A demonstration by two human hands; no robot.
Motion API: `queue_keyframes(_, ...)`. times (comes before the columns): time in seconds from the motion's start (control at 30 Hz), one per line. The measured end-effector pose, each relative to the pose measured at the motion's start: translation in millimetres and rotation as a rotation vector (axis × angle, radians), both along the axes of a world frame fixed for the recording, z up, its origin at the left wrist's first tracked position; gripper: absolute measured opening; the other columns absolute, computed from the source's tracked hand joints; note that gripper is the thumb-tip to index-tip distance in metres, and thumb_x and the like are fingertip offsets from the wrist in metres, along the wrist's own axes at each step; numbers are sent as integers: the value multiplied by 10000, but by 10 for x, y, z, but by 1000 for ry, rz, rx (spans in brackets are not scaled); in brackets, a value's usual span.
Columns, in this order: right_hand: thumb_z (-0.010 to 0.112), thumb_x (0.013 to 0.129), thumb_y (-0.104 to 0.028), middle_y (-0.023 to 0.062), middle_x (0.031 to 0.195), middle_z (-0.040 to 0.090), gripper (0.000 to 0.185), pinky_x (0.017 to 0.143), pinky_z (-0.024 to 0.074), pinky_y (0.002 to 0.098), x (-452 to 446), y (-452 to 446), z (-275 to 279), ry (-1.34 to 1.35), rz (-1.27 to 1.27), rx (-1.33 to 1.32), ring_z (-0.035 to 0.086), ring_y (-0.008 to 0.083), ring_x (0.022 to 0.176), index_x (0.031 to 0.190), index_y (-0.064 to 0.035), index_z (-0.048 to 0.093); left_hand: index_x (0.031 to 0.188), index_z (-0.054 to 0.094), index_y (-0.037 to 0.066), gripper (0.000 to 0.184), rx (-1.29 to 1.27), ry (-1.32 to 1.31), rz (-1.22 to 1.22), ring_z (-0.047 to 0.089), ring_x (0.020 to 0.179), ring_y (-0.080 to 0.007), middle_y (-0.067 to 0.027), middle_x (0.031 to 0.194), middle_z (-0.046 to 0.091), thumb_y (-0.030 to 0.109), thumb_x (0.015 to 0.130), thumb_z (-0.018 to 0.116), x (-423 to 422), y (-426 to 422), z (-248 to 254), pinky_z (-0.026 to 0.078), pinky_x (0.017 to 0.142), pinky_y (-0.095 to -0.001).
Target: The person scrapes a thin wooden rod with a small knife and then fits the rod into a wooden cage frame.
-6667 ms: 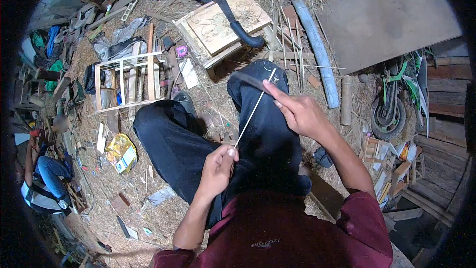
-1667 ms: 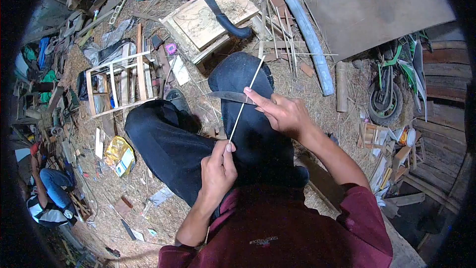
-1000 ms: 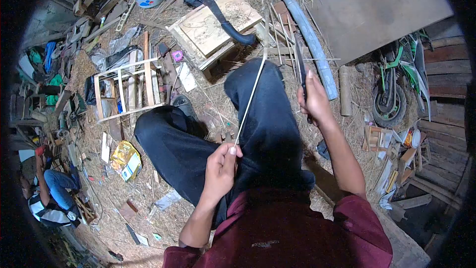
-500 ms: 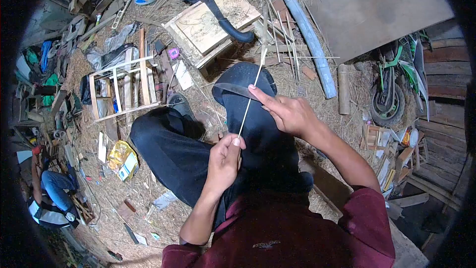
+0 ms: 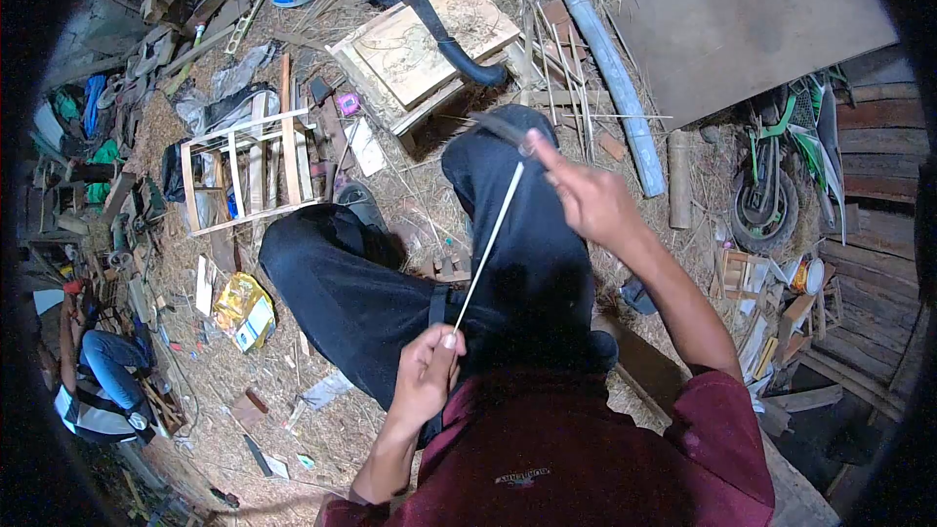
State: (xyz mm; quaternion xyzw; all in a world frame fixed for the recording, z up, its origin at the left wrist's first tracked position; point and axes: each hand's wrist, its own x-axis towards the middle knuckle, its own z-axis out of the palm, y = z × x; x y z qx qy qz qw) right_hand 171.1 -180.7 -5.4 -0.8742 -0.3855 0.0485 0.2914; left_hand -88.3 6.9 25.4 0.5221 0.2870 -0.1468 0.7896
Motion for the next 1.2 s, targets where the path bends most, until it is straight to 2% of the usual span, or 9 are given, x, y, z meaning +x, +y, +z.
queue_keyframes(0.13,530,939,-118,182,943,699,567,651,539,444,-8,-33,56,77,-65,98,675,371,725,1478,-211,380,910,575,47,195,177,-13,46,333,459,-14,81,546,382,163,1027,471,-46,-13,-75,237,435,-230)
queue_keyframes(0.23,526,944,-126,208,989,683,546,661,537,440,-134,37,118,43,-42,286,662,385,731,1470,-191,396,924,595,41,157,555,-169,-70,369,480,-18,35,533,395,129,1009,495,347,-109,-46,276,438,-254)
queue_keyframes(0.27,529,944,-134,209,978,681,546,651,536,440,-155,52,139,14,-5,314,656,386,719,1470,-198,397,949,604,32,119,668,-166,-129,547,491,-142,-74,582,516,94,984,509,507,-124,15,385,474,-307)
queue_keyframes(0.37,542,940,-174,186,845,672,557,591,533,442,-190,43,218,-56,184,114,643,374,649,1470,-262,396,937,613,10,151,827,-359,4,445,498,-103,-76,635,549,106,989,509,848,-231,-29,351,485,-281)
queue_keyframes(0.43,551,935,-203,161,738,647,564,553,532,441,-216,36,299,8,186,-216,640,356,608,1465,-315,397,972,604,6,104,914,-348,-55,610,593,-265,-174,750,627,53,961,512,877,-218,-48,460,540,-359)
queue_keyframes(0.5,558,931,-223,130,633,582,566,503,520,455,-226,33,159,-32,148,-132,618,344,551,1452,-375,400,1009,592,20,107,946,-363,-60,665,732,-409,-211,831,664,21,940,511,837,-207,-119,522,591,-449)
queue_keyframes(0.7,575,917,-216,126,623,574,585,479,513,459,-255,46,66,-59,94,-126,612,336,534,1451,-379,401,1038,582,17,130,1037,-385,-86,674,682,-388,-216,804,665,-5,922,527,607,-171,-297,528,562,-446)
queue_keyframes(1.03,588,902,-197,112,602,551,590,462,503,454,-275,-26,1,-91,26,-117,592,333,504,1440,-377,426,1040,581,-6,126,897,-295,-110,664,651,-370,-212,810,637,-21,931,518,293,-140,-102,507,550,-361)
queue_keyframes(1.2,577,917,-210,116,605,544,570,481,509,446,-184,-56,-58,-93,40,-66,596,331,521,1442,-369,424,986,591,29,105,837,-209,-244,597,534,-377,-195,593,533,76,977,497,476,-27,-58,427,501,-417)
